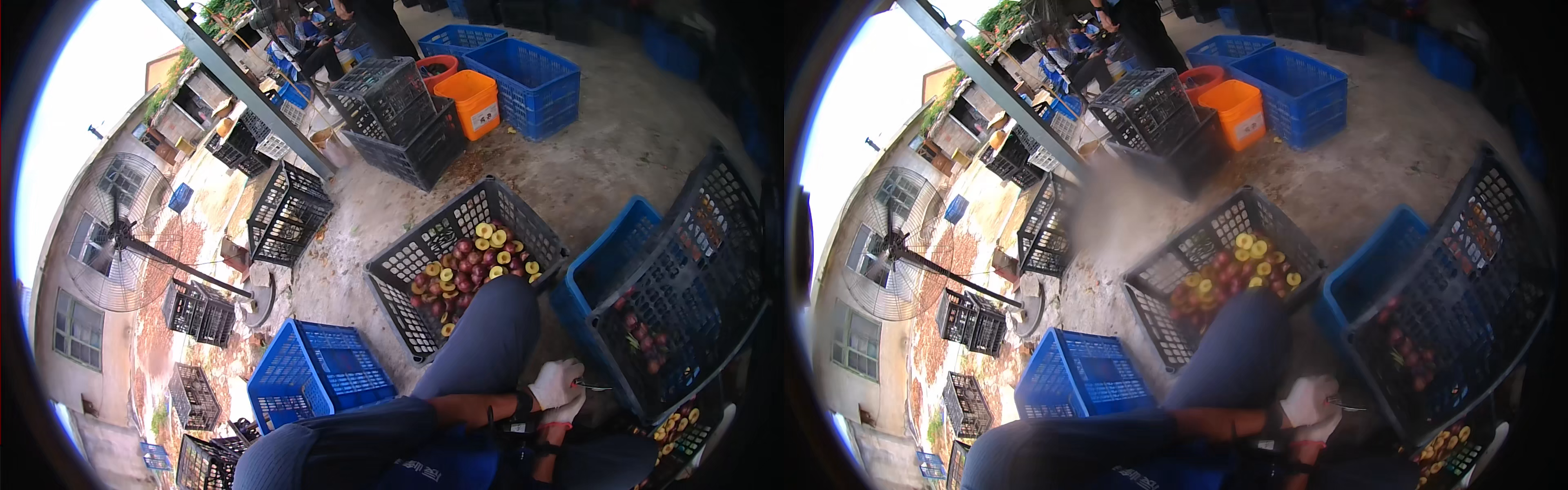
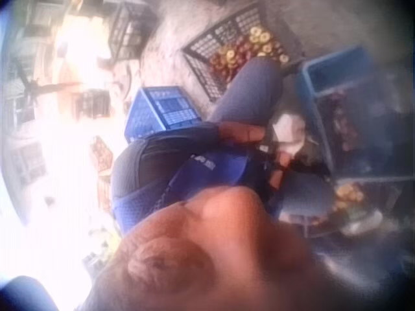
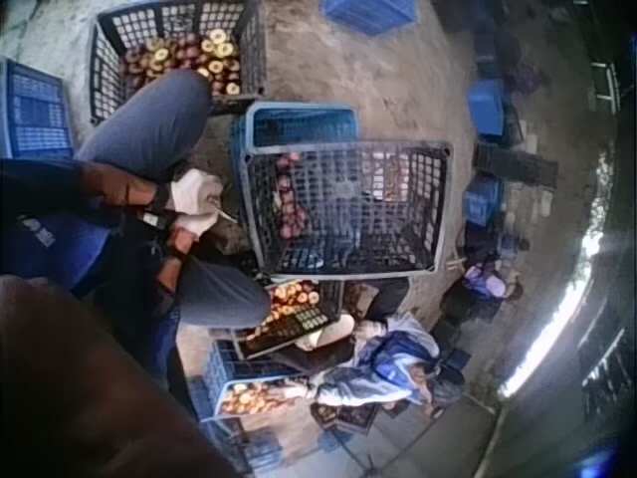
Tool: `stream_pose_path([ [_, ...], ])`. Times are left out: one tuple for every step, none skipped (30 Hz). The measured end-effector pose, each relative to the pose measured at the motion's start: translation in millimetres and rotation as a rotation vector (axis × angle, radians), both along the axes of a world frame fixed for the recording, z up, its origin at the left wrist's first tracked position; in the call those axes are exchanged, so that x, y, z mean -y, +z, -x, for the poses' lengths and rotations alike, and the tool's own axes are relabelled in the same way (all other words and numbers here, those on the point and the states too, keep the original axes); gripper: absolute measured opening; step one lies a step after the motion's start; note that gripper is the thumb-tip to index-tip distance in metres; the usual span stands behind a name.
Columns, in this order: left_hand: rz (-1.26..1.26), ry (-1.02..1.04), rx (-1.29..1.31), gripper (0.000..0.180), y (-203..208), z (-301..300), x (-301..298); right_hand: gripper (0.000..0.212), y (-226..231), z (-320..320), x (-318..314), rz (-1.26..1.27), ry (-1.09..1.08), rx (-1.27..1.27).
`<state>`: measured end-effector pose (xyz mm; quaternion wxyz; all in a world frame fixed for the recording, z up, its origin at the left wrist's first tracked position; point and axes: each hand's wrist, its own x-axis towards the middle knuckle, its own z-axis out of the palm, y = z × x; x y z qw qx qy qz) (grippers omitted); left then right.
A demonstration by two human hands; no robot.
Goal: The recorder is seated and uses a small curved knife to slice fruit (plums or peaches) held in their lap, then places the sliced fruit into a plastic crate.
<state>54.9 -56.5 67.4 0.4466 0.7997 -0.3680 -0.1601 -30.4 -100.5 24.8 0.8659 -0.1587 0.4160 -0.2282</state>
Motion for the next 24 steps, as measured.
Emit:
stream_pose_path([
  [0.034, -0.037, 0.025, 0.019, 0.7, -0.4, -1.2, 0.033, 1.8, -5.2, 2.1, 0.005, 0.01, -0.013],
  [0.036, -0.03, 0.022, 0.019, 1.2, -0.3, -2.7, 0.032, 2.4, -9.9, 2.3, 0.01, 0.019, -0.027],
  [0.033, -0.041, 0.034, 0.02, 1.7, 0.2, -5.1, 0.032, 3.4, -12.2, 2.8, 0.02, 0.028, -0.035],
  [0.033, -0.044, 0.04, 0.02, 1.8, 0.2, -8.1, 0.031, 3.8, -15.1, 1.2, 0.024, 0.038, -0.04],
  [0.037, -0.052, 0.046, 0.02, 1.4, 1.3, -9.0, 0.031, 5.7, -19.9, 2.3, 0.034, 0.045, -0.041],
  [0.068, -0.112, 0.092, 0.019, 0.6, 1.9, -11.5, 0.03, 7.2, -22.1, 2.5, 0.044, 0.047, -0.042],
  [0.096, -0.165, 0.141, 0.018, 3.1, 1.9, -13.7, 0.03, 10.6, -26.0, 2.7, 0.05, 0.06, -0.035],
  [0.098, -0.163, 0.146, 0.018, 5.9, 1.7, -16.1, 0.029, 13.5, -26.6, 2.9, 0.051, 0.069, -0.024],
  [0.117, -0.192, 0.18, 0.019, 9.0, 1.3, -19.6, 0.029, 17.2, -26.6, 0.9, 0.051, 0.073, -0.005],
  [0.15, -0.231, 0.219, 0.02, 15.6, 2.0, -19.7, 0.028, 21.0, -23.8, 3.8, 0.058, 0.071, 0.025],
  [0.205, -0.308, 0.192, 0.02, 24.3, -1.5, -5.3, 0.028, 19.9, -8.9, 16.3, 0.1, 0.017, 0.024],
  [0.236, -0.349, 0.302, 0.021, 31.5, -12.5, -12.6, 0.027, 20.5, -9.1, 9.1, 0.071, 0.045, 0.062],
  [0.302, -0.405, 0.373, 0.022, 22.7, -1.1, -17.9, 0.027, 22.2, -9.0, 6.6, 0.069, 0.074, 0.081],
  [0.345, -0.369, 0.299, 0.02, 25.6, -1.4, -15.7, 0.026, 21.1, -2.9, 9.2, 0.073, 0.07, 0.079],
  [0.372, -0.311, 0.232, 0.019, 28.4, -4.4, -18.4, 0.026, 19.5, -2.5, 8.0, 0.059, 0.088, 0.081],
  [0.405, -0.257, 0.165, 0.018, 33.1, -7.0, -19.6, 0.025, 19.3, -0.7, 8.6, 0.042, 0.1, 0.077],
  [0.396, -0.151, 0.021, 0.014, 29.2, -5.7, -17.7, 0.024, 19.5, -0.6, 8.7, 0.022, 0.115, 0.084],
  [0.374, -0.032, -0.238, 0.015, 22.7, -3.4, -11.1, 0.024, 19.9, 4.2, 10.5, 0.003, 0.109, 0.091],
  [0.379, 0.115, -0.489, 0.017, 17.0, -0.1, -5.2, 0.023, 20.1, 9.0, 11.3, -0.02, 0.096, 0.098],
  [0.359, 0.161, -0.565, 0.018, 11.6, 0.5, -1.0, 0.023, 21.6, 12.9, 11.9, -0.036, 0.077, 0.104],
  [0.339, 0.209, -0.638, 0.02, 5.6, 1.7, 2.5, 0.022, 20.7, 18.1, 9.7, -0.059, 0.055, 0.113],
  [0.313, 0.231, -0.598, 0.021, 7.1, 2.4, 2.3, 0.022, 18.5, 17.2, 7.9, -0.084, 0.031, 0.125],
  [0.301, 0.13, -0.319, 0.02, 9.2, 8.0, -1.2, 0.023, 16.1, 20.9, 4.9, -0.11, -0.02, 0.125],
  [0.298, 0.114, -0.323, 0.02, 11.3, 15.2, -2.8, 0.024, 13.2, 25.4, 2.0, -0.135, -0.065, 0.124],
])
